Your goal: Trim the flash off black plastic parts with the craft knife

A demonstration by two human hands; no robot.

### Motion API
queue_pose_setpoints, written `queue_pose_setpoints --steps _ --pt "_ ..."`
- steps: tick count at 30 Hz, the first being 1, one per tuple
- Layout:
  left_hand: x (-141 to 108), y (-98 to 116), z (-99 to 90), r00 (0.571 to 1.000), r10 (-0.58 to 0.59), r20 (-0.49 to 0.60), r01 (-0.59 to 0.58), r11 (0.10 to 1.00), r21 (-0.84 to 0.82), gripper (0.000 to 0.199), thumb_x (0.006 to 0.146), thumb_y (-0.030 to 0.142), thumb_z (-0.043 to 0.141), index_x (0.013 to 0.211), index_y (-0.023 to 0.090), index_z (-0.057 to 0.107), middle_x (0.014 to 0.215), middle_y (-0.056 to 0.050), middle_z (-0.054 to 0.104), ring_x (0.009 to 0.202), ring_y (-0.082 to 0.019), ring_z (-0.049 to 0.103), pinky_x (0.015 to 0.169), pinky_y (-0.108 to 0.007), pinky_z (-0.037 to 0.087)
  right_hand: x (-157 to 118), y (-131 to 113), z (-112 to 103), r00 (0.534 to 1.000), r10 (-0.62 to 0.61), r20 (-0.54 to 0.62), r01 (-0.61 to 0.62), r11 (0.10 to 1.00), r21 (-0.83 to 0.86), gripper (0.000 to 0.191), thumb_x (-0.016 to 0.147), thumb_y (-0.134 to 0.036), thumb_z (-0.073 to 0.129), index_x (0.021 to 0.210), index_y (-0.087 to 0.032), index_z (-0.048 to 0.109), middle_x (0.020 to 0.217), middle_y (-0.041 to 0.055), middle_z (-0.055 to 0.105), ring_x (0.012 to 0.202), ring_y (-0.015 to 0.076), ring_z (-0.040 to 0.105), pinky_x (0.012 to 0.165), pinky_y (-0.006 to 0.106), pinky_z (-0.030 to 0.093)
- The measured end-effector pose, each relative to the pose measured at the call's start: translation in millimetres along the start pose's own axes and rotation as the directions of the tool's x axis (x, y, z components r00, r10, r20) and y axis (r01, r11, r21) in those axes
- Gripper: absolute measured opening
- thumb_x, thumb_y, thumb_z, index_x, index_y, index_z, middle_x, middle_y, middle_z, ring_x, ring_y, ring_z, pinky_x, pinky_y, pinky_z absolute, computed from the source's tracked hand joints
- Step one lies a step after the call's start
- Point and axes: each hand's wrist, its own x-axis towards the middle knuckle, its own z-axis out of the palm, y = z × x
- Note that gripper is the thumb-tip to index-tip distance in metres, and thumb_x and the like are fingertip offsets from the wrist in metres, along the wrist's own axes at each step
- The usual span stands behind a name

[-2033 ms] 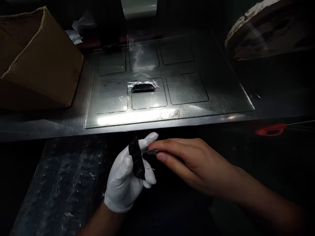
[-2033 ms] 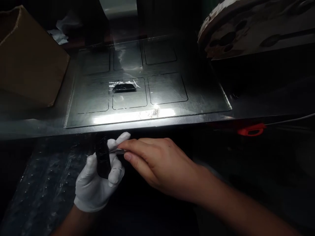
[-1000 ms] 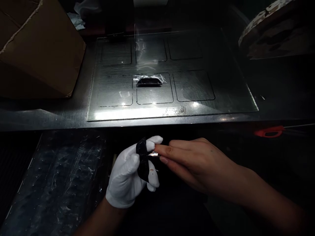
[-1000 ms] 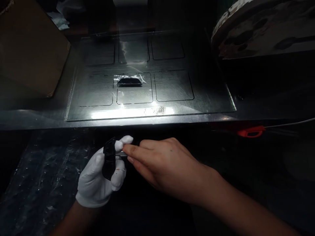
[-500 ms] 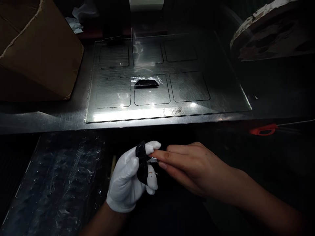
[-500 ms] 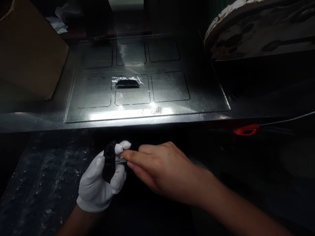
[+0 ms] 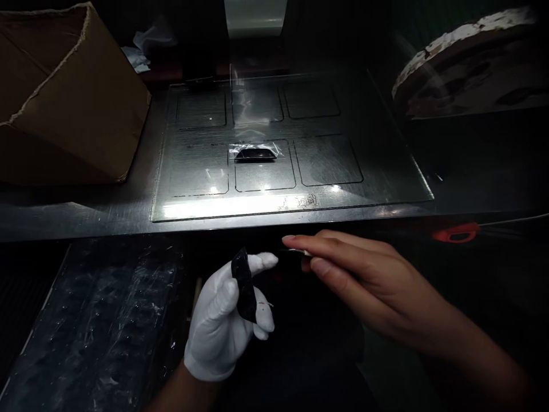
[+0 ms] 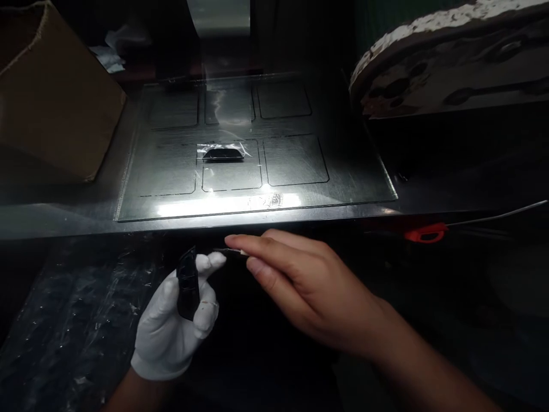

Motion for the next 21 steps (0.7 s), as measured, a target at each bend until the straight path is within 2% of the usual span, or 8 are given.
queue_pose_setpoints --steps 4,7,12,21 --pt "-4 6 8.0 0.999 -0.031 -0.035 0.034 0.995 0.091 0.034 0.099 0.045 0.062 0.121 0.02 0.072 0.097 -0.005 0.074 0.057 -0.009 0.067 0.05 -0.016 0.054 11 -6 -17 0.99 -0.13 0.052 0.138 0.964 -0.229 0.042 0.103 -0.019 0.055 0.145 -0.025 0.062 0.109 0.0065 0.071 0.095 0.0174 0.066 0.08 0.03 0.053" --pt "-7 11 13.5 0.994 -0.079 -0.074 0.09 0.983 0.162 0.037 0.097 0.047 0.065 0.122 0.02 0.07 0.082 -0.001 0.067 0.056 -0.01 0.064 0.05 -0.019 0.054 20 -13 -22 0.981 -0.14 0.132 0.179 0.917 -0.357 0.039 0.105 -0.025 0.054 0.143 -0.028 0.063 0.106 0.0055 0.073 0.091 0.0188 0.064 0.078 0.032 0.052" --pt "-11 14 15.3 0.986 -0.103 -0.131 0.13 0.966 0.223 0.043 0.094 0.051 0.067 0.124 0.02 0.068 0.084 -0.002 0.062 0.06 -0.012 0.062 0.049 -0.022 0.05 27 -22 -22 0.968 -0.144 0.207 0.226 0.861 -0.456 0.035 0.108 -0.032 0.05 0.137 -0.029 0.068 0.1 0.0055 0.073 0.085 0.0186 0.062 0.07 0.03 0.048" --pt "-6 23 24.7 0.951 -0.198 -0.238 0.263 0.924 0.279 0.043 0.09 0.048 0.074 0.119 0.018 0.071 0.084 -0.004 0.067 0.064 -0.017 0.067 0.054 -0.026 0.054 24 -20 -18 0.976 -0.107 0.192 0.199 0.803 -0.561 0.034 0.107 -0.035 0.051 0.135 -0.028 0.069 0.097 0.0049 0.073 0.083 0.0201 0.062 0.067 0.032 0.043"
